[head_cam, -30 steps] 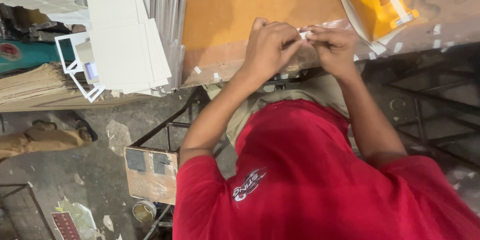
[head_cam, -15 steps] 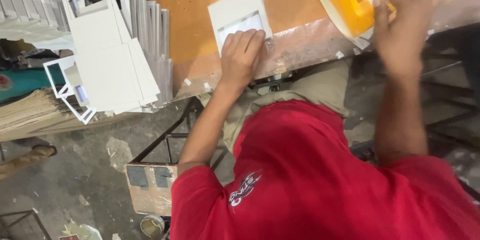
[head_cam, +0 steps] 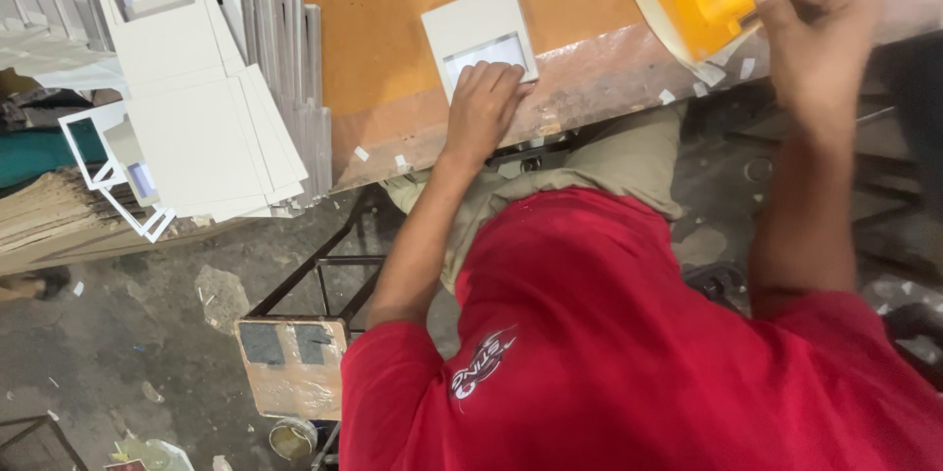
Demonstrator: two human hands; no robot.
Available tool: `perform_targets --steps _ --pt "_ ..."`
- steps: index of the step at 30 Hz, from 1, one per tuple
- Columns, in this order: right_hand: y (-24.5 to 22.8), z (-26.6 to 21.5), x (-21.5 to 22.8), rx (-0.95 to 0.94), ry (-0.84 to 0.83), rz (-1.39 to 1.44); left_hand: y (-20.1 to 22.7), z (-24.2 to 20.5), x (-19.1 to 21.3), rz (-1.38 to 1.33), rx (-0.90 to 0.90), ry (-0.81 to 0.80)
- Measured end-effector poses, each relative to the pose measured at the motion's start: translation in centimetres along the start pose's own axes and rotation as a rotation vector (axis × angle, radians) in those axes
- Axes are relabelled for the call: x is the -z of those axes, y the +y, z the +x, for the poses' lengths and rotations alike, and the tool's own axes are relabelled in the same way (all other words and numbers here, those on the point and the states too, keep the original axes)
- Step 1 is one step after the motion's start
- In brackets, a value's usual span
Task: The person assembles white cardboard frames by folding flaps and securing them with clear tape. They repeatedly pick frames from a stack, fold edges, apply tape, and place finished units aside on the table.
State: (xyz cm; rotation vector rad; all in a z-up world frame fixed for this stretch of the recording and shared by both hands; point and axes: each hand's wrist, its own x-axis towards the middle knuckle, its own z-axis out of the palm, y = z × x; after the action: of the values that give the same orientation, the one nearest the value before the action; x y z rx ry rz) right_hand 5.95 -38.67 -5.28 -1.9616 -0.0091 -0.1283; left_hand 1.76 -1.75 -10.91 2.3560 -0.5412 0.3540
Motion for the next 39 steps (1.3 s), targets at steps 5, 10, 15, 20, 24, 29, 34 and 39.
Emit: perform_targets --steps 5,10,15,20,24,29,34,39 --pt "3.0 -1.7 -0.8 -0.208 0.106 0.213 0.2 0.4 0.2 -0.007 0.005 0.011" --pt "6.1 -2.6 -0.6 -0.293 0.157 0.558 0.1 0.3 0.2 -0.013 0.009 0.007" --pt "8.9 -3.6 0.6 -0.036 0.112 0.111 0.0 0.4 0.1 -0.013 0.016 -0.003" --pt "11.5 -3.0 2.9 0.141 0.395 -0.631 0.5 -0.7 1.1 0.043 -0.009 -0.064" --pt "9.9 -6.2 1.9 0.293 0.459 -0.797 0.2 -2.8 3.3 0.213 0.169 -0.014" --pt "5.7 -9.1 -4.9 0.100 0.484 -0.288 -2.6 -5.0 5.4 0.220 0.217 0.055" --pt "1.9 -10.4 -12.1 0.014 0.115 0.137 -2.2 -5.0 3.7 0.054 0.366 -0.007" --pt "0.9 -8.2 -18.5 -0.203 -0.259 0.408 0.2 -3.6 1.7 0.141 0.239 0.120"
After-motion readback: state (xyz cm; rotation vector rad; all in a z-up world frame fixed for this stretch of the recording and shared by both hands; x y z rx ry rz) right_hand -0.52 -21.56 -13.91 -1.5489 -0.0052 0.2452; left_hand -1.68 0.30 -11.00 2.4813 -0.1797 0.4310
